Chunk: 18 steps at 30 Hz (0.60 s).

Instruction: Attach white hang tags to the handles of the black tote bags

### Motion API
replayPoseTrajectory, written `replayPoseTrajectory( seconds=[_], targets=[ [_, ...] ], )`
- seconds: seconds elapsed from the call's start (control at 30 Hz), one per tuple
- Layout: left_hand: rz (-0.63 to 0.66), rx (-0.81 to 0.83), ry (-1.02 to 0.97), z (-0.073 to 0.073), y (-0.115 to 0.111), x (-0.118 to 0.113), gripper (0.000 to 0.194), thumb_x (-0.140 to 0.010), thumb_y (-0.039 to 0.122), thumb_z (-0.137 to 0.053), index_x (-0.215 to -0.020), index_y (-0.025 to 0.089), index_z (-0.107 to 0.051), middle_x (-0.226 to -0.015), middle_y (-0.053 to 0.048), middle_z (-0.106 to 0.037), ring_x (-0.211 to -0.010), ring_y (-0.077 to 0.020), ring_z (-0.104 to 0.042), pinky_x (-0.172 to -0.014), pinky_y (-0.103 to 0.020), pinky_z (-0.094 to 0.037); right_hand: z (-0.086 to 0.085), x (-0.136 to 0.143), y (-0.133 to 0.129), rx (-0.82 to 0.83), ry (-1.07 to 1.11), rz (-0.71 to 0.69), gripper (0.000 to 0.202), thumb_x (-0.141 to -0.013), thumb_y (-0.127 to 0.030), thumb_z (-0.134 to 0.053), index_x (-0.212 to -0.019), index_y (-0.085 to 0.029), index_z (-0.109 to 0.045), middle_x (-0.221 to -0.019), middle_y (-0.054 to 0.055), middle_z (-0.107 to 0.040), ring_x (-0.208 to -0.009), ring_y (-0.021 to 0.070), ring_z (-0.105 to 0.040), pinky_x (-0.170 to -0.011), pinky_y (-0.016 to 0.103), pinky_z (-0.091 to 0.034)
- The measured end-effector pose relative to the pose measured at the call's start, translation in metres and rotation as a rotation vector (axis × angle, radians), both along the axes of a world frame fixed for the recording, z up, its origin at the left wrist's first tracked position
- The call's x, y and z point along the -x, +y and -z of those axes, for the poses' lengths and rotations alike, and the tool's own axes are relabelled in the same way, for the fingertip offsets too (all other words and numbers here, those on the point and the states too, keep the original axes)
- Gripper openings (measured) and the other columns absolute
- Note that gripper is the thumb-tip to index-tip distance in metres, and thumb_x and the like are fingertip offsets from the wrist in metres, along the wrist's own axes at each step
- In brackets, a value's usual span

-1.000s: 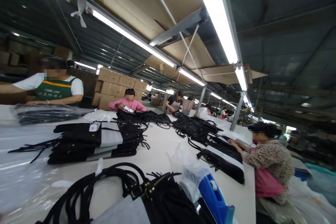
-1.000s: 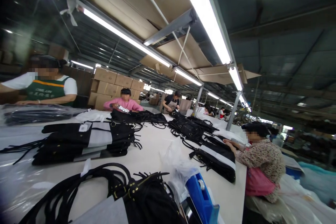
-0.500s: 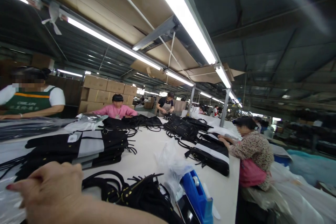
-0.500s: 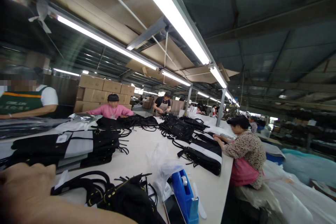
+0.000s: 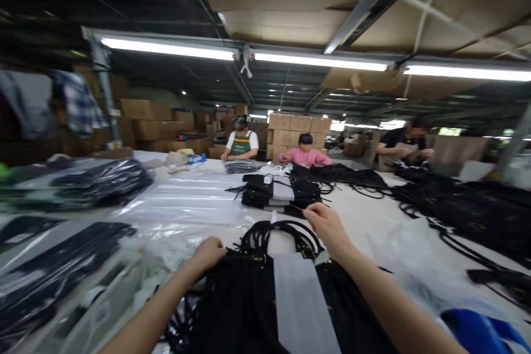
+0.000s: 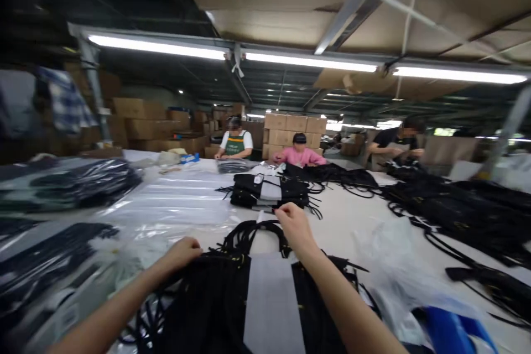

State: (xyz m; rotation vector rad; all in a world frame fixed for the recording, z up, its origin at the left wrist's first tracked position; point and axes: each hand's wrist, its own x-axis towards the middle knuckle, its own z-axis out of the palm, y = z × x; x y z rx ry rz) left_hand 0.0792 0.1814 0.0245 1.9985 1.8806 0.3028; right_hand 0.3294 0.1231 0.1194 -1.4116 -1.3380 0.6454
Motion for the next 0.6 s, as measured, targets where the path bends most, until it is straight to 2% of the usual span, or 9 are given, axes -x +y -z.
replayPoseTrajectory(
  seconds=[0.07, 0.17, 0.27, 0.4, 0.5, 0.6],
  targets=[
    [-0.051, 0.053, 0.03, 0.001, -0.001, 0.01, 0.023, -0.082, 0.032, -0.05, -0.084, 0.011, -0.059, -0.084, -0.004, -0.062, -0.078, -0.0153, -0.058, -0.072, -0.032, -0.047, 0.014, -0.002, 0.006, 0.01, -0.075, -0.05, 0.013, -0.068, -0.027, -0.047, -0.06, -0.018, -0.05, -0.046, -0.007, -0.038, -0.044, 0.0082, -0.033, -0.043, 0.021, -0.024],
    [-0.066, 0.073, 0.025, 0.007, 0.01, -0.01, 0.019, -0.077, 0.02, -0.048, -0.071, 0.01, -0.063, -0.079, -0.011, -0.066, -0.08, -0.0195, -0.06, -0.068, -0.027, -0.043, 0.03, 0.009, 0.004, 0.032, -0.228, -0.079, 0.014, -0.068, -0.022, -0.046, -0.055, -0.018, -0.049, -0.048, -0.005, -0.041, -0.048, 0.01, -0.037, -0.047, 0.023, -0.026],
    [-0.059, 0.084, 0.015, 0.013, 0.019, -0.034, 0.02, -0.072, 0.018, -0.046, -0.073, 0.009, -0.065, -0.084, -0.017, -0.066, -0.084, -0.0253, -0.06, -0.065, -0.029, -0.042, 0.045, 0.025, 0.001, 0.055, -0.373, -0.074, 0.015, -0.068, -0.016, -0.046, -0.053, -0.019, -0.047, -0.051, -0.003, -0.045, -0.053, 0.0118, -0.041, -0.052, 0.024, -0.026],
    [-0.012, 0.086, -0.001, 0.014, 0.013, -0.041, 0.02, -0.066, 0.014, -0.049, -0.076, 0.014, -0.066, -0.082, -0.011, -0.067, -0.084, -0.0251, -0.06, -0.066, -0.029, -0.042, 0.059, 0.036, 0.002, 0.107, -0.472, -0.093, 0.017, -0.071, -0.015, -0.045, -0.056, -0.019, -0.05, -0.053, -0.002, -0.049, -0.055, 0.0139, -0.045, -0.053, 0.025, -0.026],
    [0.121, 0.022, -0.052, 0.014, -0.003, -0.042, 0.026, -0.066, 0.008, -0.049, -0.083, 0.02, -0.065, -0.089, -0.004, -0.066, -0.09, -0.0189, -0.057, -0.075, -0.026, -0.042, 0.062, 0.031, 0.008, 0.116, -0.519, -0.08, 0.017, -0.074, -0.015, -0.043, -0.062, -0.018, -0.055, -0.058, 0.001, -0.055, -0.06, 0.0154, -0.05, -0.055, 0.025, -0.029],
    [0.41, -0.09, -0.113, 0.02, -0.011, -0.065, 0.02, -0.076, 0.014, -0.052, -0.092, 0.02, -0.06, -0.102, -0.003, -0.06, -0.096, -0.0157, -0.053, -0.085, -0.03, -0.041, 0.054, 0.021, 0.007, 0.111, -0.554, 0.0, 0.018, -0.075, -0.014, -0.044, -0.067, -0.018, -0.059, -0.065, 0.002, -0.061, -0.065, 0.015, -0.054, -0.06, 0.024, -0.034]
  ],
)
